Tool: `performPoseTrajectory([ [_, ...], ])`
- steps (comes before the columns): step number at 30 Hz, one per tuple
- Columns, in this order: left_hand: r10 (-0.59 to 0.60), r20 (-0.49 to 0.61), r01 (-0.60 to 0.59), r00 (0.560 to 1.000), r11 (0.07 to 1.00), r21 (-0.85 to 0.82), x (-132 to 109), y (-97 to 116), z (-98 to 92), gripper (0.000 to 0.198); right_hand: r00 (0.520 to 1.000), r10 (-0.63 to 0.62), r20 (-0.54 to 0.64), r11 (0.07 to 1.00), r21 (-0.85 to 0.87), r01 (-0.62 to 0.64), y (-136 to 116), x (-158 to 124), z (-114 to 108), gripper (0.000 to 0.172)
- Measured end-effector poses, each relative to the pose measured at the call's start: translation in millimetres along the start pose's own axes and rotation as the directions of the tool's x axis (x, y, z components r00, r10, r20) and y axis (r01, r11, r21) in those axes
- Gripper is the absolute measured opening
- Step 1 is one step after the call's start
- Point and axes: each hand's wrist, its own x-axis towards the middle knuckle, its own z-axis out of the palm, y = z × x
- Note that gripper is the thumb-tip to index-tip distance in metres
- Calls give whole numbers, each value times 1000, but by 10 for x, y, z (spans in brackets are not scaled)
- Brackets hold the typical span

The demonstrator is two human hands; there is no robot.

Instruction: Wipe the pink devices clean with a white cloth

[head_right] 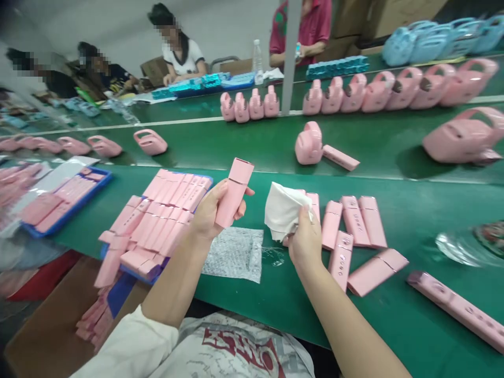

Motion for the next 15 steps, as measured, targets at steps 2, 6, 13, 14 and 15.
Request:
performPoseTrajectory([
  [2,-95,42,97,995,995,-36,105,-168,77,31,996,-25,-80,999,36,28,-13,58,-24,38],
  [6,-294,49,297,955,952,-74,160,-411,122,61,984,-156,-90,987,-58,151,-41,78,-80,44],
  [13,-502,42,501,864,851,-156,134,-696,150,81,815,-351,462,659,-496,565,1,-25,-158,40],
  [14,-506,37,503,862,842,-195,147,-725,144,82,744,-368,558,572,-495,654,23,-31,-168,38],
  [15,-508,32,500,861,833,-237,165,-749,134,85,668,-364,649,497,-471,729,45,-37,-175,36],
])
